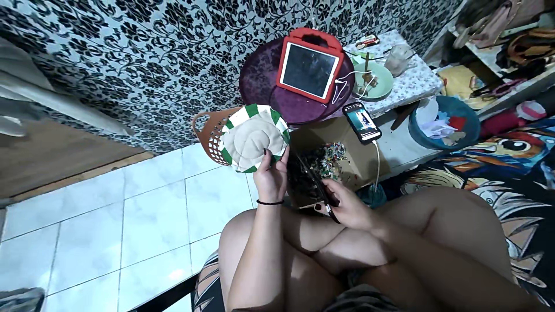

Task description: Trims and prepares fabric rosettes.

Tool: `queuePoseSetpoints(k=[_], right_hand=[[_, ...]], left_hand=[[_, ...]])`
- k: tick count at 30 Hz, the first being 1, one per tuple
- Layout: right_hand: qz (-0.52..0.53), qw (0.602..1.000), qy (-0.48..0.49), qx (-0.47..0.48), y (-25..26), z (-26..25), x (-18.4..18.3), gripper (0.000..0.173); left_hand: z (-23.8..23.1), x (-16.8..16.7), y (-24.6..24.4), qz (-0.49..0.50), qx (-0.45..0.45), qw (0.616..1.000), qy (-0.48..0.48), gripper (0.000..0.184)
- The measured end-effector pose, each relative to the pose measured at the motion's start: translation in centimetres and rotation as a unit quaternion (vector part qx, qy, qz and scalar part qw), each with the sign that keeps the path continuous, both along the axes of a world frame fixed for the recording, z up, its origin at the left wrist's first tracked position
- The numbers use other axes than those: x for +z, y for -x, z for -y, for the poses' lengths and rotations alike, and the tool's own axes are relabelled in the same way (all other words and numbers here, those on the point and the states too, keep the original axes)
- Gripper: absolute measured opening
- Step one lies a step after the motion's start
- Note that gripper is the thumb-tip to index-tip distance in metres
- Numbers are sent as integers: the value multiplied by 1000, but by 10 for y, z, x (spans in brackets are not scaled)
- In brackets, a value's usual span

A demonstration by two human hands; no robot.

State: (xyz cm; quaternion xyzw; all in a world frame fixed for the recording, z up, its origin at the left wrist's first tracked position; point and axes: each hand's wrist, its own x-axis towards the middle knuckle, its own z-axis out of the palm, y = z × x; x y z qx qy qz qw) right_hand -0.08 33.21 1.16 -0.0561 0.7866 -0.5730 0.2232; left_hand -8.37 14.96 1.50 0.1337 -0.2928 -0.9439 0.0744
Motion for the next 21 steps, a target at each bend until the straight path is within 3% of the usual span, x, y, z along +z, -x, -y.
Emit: queuePoseSetpoints(k=[6,14,21], right_hand=[[65,997,46,-22,4,-2,-4,62],[13,989,140,-46,4,-1,-5,54],[5,988,131,-77,6,-5,3,54]], left_hand=[[-1,2,-2,-23,-19,1000,6,29],[-1,4,-9,-15,-51,995,81,27],[2,3,-9,-36,-76,994,66,30]])
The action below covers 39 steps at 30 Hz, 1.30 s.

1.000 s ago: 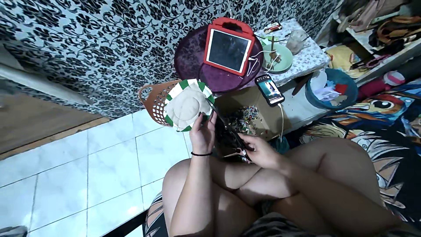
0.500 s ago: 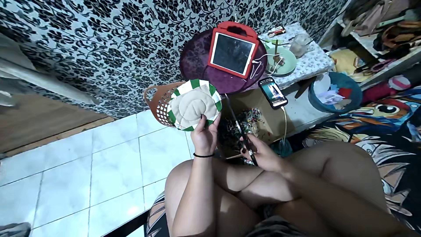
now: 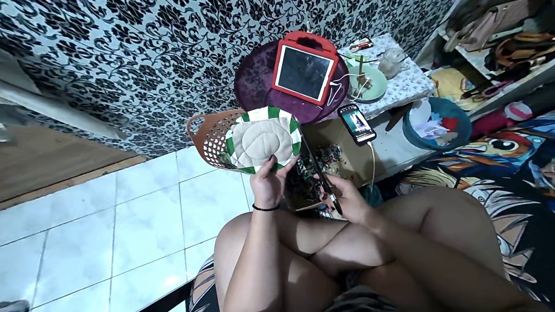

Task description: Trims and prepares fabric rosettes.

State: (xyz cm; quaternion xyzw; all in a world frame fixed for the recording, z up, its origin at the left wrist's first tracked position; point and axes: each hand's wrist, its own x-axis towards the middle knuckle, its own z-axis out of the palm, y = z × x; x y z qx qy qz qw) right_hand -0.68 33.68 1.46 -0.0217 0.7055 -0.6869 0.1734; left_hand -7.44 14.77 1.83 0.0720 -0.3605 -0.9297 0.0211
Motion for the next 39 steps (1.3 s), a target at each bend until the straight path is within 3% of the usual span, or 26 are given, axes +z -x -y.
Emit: queuePoseSetpoints(k=[6,20,39], right_hand=[[5,1000,-12,7,-1,0,0,61],[22,999,48,-15,-4,0,0,47],[9,999,32,-28,-7,1,3,44]], left_hand=[[2,1,0,-3,4,1000,-3,31],[-1,1,0,-6,-2,1000,-25,32],[6,5,1,7,-4,999,-38,36]])
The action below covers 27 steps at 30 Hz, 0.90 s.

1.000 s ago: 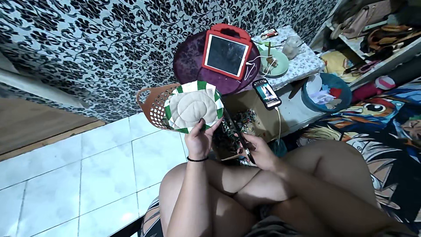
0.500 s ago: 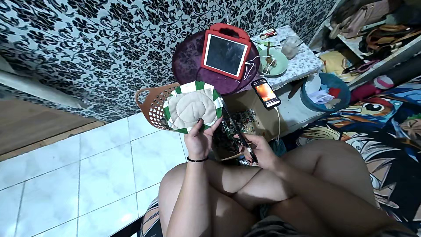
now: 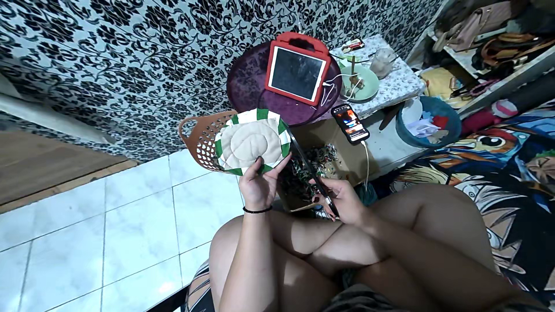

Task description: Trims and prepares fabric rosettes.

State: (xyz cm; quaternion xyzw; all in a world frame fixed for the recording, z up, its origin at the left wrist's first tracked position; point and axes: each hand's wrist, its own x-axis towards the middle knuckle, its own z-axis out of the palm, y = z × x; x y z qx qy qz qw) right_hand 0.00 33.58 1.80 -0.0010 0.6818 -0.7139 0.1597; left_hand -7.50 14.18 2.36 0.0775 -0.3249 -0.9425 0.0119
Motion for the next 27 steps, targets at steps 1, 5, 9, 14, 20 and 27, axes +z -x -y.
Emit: queuePoseSetpoints(k=[1,5,9,14,20,27], right_hand=[[-4,1000,1,-2,0,0,0,44],[-4,1000,-4,4,-1,0,0,45],[-1,999,-3,36,2,-3,-4,46],[-11,998,16,62,3,-4,-7,56],[14,999,14,40,7,-4,0,48],[15,999,30,19,10,-5,-2,46]], left_hand=[[0,1,0,2,6,1000,5,35],[2,0,3,-11,32,999,28,31],[5,-2,6,-19,43,998,31,31],[4,1,4,-3,46,998,34,28],[-2,2,-1,9,8,999,37,29],[-6,1,-3,5,-10,998,55,30]])
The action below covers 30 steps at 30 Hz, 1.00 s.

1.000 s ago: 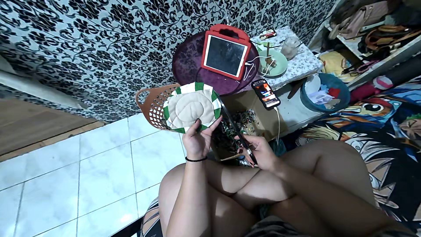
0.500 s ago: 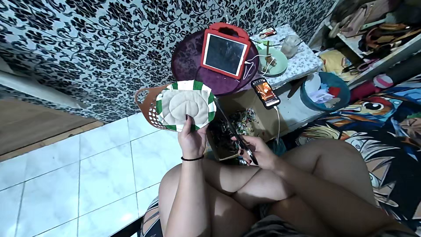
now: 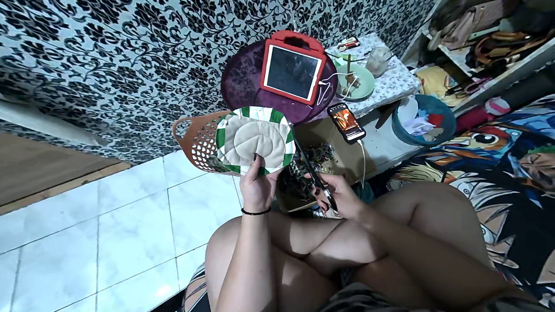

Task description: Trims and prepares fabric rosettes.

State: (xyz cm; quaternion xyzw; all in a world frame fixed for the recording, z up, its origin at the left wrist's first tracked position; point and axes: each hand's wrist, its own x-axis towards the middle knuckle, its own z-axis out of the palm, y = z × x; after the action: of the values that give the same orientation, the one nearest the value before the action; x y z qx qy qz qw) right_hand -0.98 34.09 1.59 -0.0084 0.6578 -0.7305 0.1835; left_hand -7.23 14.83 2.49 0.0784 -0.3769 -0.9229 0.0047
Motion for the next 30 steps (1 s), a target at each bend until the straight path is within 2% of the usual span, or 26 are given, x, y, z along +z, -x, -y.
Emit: queuePoseSetpoints(k=[14,30], right_hand=[[-3,1000,-8,-20,-1,1,5,41],[5,999,-22,-23,-4,1,8,45]], left_hand=[[1,1,1,10,15,1000,18,30],[12,0,8,25,40,998,31,28]])
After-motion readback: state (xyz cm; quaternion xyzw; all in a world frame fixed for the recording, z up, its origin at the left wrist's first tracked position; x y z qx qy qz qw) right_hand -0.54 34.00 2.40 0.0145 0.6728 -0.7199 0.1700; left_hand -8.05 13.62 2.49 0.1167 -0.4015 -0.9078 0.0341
